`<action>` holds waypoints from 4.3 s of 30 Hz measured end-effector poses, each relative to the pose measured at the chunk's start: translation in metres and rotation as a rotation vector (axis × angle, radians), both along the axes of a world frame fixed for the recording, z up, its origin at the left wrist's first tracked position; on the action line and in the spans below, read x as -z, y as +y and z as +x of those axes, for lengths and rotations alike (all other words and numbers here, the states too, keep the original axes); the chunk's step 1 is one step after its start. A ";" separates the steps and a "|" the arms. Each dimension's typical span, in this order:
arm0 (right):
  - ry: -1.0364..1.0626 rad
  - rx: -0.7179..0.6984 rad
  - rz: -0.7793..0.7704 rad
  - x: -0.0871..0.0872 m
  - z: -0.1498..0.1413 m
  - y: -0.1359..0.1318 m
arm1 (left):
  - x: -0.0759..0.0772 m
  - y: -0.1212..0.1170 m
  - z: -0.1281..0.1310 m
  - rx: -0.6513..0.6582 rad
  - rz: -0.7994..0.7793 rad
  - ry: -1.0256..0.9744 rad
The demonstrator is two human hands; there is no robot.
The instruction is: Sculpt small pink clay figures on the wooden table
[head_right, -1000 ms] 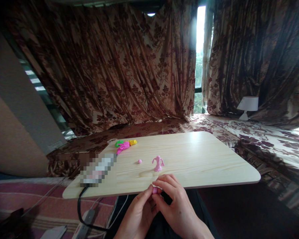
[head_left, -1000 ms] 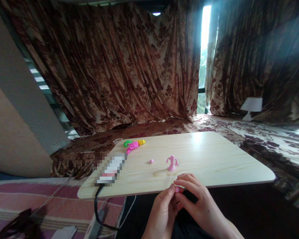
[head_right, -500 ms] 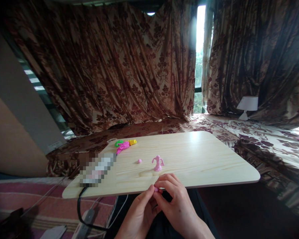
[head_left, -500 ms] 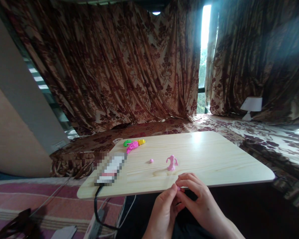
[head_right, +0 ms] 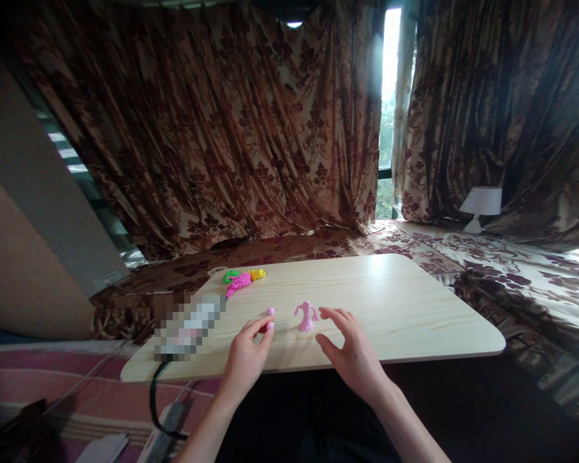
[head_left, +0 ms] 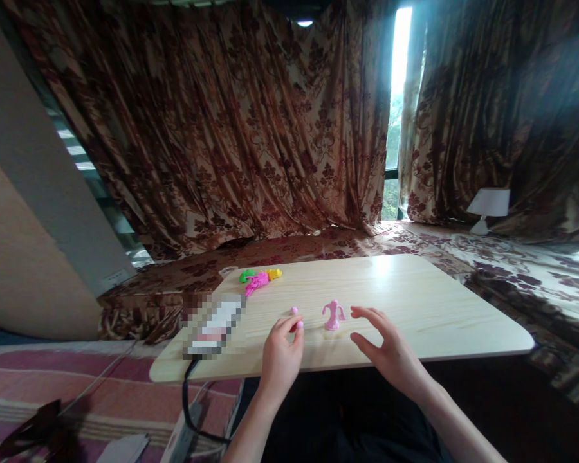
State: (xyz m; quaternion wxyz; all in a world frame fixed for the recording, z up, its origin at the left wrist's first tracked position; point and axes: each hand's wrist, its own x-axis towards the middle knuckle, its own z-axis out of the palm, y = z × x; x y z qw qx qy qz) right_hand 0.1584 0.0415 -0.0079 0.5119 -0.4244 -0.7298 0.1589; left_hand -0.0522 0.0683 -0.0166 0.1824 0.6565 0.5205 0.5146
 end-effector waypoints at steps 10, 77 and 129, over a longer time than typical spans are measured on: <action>0.031 -0.152 -0.213 0.007 -0.012 0.080 | 0.013 0.026 -0.016 -0.176 0.088 0.570; 0.076 -0.477 -0.415 -0.010 -0.017 0.090 | 0.014 0.028 0.042 -0.093 0.076 0.526; 0.456 -0.153 -0.351 0.029 -0.004 0.071 | 0.014 0.039 0.039 0.099 0.001 -0.076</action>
